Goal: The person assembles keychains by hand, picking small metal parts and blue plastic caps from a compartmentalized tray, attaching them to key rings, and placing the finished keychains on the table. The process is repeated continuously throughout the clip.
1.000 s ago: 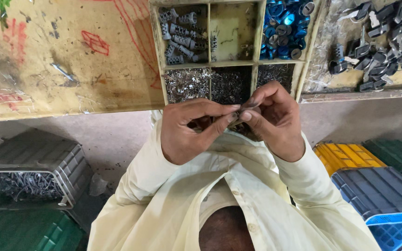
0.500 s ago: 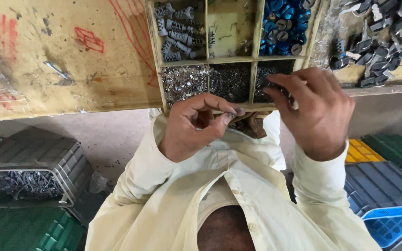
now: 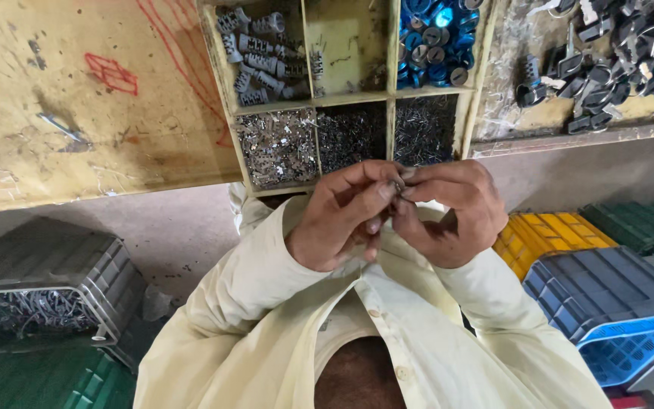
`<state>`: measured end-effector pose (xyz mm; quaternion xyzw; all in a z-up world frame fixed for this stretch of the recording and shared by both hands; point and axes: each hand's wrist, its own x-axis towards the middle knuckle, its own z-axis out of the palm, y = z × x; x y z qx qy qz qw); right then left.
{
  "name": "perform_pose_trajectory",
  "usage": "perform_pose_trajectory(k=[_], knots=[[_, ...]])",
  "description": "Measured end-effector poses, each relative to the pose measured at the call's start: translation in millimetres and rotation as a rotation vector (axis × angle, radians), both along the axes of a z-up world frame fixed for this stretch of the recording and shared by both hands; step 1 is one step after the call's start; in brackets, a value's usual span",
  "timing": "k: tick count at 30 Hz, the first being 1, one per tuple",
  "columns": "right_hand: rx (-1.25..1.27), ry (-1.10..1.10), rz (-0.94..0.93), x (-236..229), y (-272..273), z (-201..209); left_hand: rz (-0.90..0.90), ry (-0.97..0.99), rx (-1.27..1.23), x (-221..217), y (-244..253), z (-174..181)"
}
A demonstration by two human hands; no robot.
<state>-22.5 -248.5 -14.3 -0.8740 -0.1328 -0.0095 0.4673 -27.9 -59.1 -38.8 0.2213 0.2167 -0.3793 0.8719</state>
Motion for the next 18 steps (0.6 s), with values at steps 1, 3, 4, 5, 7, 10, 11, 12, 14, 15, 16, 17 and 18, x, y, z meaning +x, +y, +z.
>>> perform_pose_trajectory(k=[1, 3, 4, 5, 7, 10, 11, 12, 14, 15, 16, 17, 18], knots=[[-0.033, -0.025, -0.031, -2.5, 3.2, -2.6, 0.015, 0.044, -0.028, -1.6, -2.7, -4.3], [-0.065, -0.017, -0.086, -6.5, 7.1, -4.5, 0.027, 0.091, -0.047, -6.2, -4.9, -10.7], [-0.064, 0.015, -0.111, -7.9, 8.7, -4.7, 0.025, 0.095, -0.039, -8.8, -5.1, -12.7], [-0.063, 0.043, -0.136, -6.8, 9.9, -5.0, 0.024, 0.093, -0.029, -9.6, -5.2, -14.4], [-0.059, 0.017, -0.128, -2.8, 12.1, -4.8, 0.046, 0.11, -0.038, -10.3, -3.5, -15.5], [-0.056, 0.0, -0.119, 1.6, 15.8, -3.4, 0.061, 0.108, -0.018, -10.3, -2.5, -14.8], [-0.055, -0.003, -0.116, 2.8, 17.0, -3.3, 0.064, 0.102, -0.006, -9.7, -2.2, -14.4], [-0.063, -0.006, -0.116, 3.9, 18.0, -3.3, 0.064, 0.099, 0.001, -8.9, -1.5, -14.1], [-0.081, -0.014, -0.115, 4.8, 19.7, -3.5, 0.064, 0.094, 0.013, -6.6, 0.2, -13.5], [-0.072, -0.004, -0.117, 4.8, 20.1, -3.1, 0.055, 0.042, 0.057, -5.6, 1.2, -12.6], [-0.063, 0.005, -0.118, 4.6, 20.5, -3.2, 0.046, -0.009, 0.101, -4.6, 2.4, -11.6], [-0.053, 0.015, -0.119, 4.1, 20.8, -2.7, 0.037, -0.061, 0.145, -3.6, 3.5, -10.3], [-0.013, 0.078, -0.13, 3.6, 21.1, -2.6, 0.049, -0.103, 0.19, -3.0, 4.6, -8.4]])
